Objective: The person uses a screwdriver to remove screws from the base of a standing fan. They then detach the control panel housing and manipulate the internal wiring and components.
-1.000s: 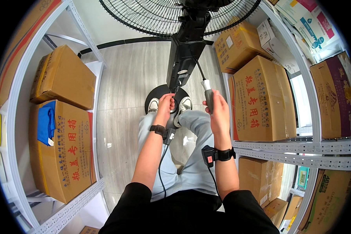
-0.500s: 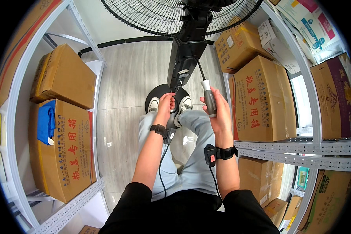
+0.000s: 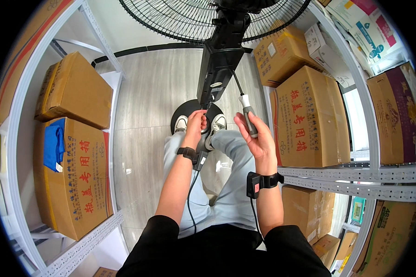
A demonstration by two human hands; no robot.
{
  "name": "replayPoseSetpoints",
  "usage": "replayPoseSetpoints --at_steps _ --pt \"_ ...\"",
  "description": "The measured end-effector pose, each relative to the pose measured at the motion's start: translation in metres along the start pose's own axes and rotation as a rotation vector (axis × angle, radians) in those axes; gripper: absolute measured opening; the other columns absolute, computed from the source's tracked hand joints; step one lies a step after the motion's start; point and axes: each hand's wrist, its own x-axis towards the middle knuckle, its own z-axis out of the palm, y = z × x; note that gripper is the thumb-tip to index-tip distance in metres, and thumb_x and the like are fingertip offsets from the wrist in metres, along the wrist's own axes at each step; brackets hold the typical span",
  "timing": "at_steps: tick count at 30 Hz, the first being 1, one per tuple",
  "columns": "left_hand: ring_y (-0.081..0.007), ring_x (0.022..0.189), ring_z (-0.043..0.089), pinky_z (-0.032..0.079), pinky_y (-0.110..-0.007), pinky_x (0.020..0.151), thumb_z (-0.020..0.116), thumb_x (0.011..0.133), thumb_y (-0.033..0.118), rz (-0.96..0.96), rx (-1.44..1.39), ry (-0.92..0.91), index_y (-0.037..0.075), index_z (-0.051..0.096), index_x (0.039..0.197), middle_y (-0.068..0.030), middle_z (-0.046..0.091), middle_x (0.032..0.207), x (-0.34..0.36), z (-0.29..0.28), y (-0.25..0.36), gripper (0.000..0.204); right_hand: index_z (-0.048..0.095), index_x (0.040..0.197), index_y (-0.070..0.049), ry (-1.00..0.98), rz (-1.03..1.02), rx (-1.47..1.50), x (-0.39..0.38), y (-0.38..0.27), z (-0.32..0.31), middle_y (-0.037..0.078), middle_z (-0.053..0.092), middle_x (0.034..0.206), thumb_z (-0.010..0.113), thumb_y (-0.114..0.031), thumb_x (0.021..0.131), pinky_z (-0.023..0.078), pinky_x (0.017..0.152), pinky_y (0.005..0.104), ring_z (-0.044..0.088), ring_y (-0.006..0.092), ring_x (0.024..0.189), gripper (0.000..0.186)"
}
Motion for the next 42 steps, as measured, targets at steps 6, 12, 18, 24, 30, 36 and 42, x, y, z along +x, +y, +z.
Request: replayPoseSetpoints --at_steps 6,12,18,24,30,36,42 --pt "-0.0083 0.055 0.046 0.034 -0.022 0.047 0.049 0.090 0.012 -0.005 0.002 -0.004 0.004 0.059 0.103 0.0004 0.051 0.071 0.001 0.003 0.000 0.019 0.056 0.112 0.002 -0.404 0.145 0.109 0.017 -0.003 -0.028 0.012 0.067 0.089 0.041 -0.043 0.097 0.041 0.044 0.0164 0.064 0.0131 0.073 0.049" --pt "-0.0082 0.055 0.047 0.035 -0.021 0.047 0.049 0.090 0.012 0.002 0.006 -0.012 0.004 0.059 0.103 0.0005 0.051 0.071 0.001 0.000 0.000 0.019 0.054 0.115 0.002 0.009 -0.096 -0.319 -0.006 -0.002 0.003 0.007 0.063 0.083 0.042 -0.040 0.098 0.047 0.058 0.0234 0.065 0.0146 0.079 0.047" --pt "-0.0083 0.055 0.047 0.035 -0.022 0.047 0.049 0.090 0.012 -0.004 -0.001 -0.006 0.003 0.059 0.104 0.0001 0.051 0.071 0.000 0.002 0.000 0.019 0.051 0.121 -0.004 0.064 -0.280 -0.406 -0.015 -0.005 0.014 0.006 0.057 0.097 0.059 -0.024 0.091 0.047 0.059 0.0230 0.065 0.0163 0.083 0.037" --pt "-0.0084 0.055 0.047 0.035 -0.022 0.047 0.049 0.090 0.012 -0.003 -0.006 -0.004 0.003 0.059 0.103 0.0000 0.051 0.071 -0.001 0.002 0.001 0.019 0.051 0.122 -0.001 0.013 -0.314 -0.278 -0.008 -0.003 0.003 0.009 0.058 0.103 0.051 -0.025 0.096 0.046 0.062 0.0239 0.062 0.0160 0.083 0.036" --pt "-0.0083 0.055 0.046 0.034 -0.022 0.047 0.049 0.090 0.011 -0.010 -0.002 0.006 0.003 0.059 0.102 0.0000 0.051 0.071 0.001 0.002 0.001 0.019 0.054 0.114 0.005 -0.006 -0.157 -0.230 0.002 0.003 -0.007 0.010 0.061 0.102 0.052 -0.021 0.094 0.048 0.068 0.0258 0.061 0.0168 0.087 0.033" --pt "-0.0084 0.055 0.046 0.035 -0.022 0.047 0.048 0.089 0.011 -0.006 -0.006 0.001 0.004 0.059 0.102 0.0000 0.051 0.071 0.001 0.002 0.001 0.019 0.053 0.115 -0.001 -0.139 -0.062 -0.277 0.002 -0.006 -0.008 0.008 0.061 0.096 0.056 -0.020 0.092 0.048 0.068 0.0260 0.061 0.0163 0.087 0.030" --pt "-0.0085 0.055 0.047 0.035 -0.022 0.047 0.049 0.089 0.011 0.003 -0.004 -0.003 0.004 0.059 0.103 0.0001 0.051 0.071 -0.001 0.002 0.002 0.019 0.050 0.113 -0.004 -0.075 -0.129 -0.066 0.000 0.000 -0.002 0.005 0.056 0.092 0.054 -0.019 0.093 0.045 0.056 0.0203 0.060 0.0147 0.079 0.025"
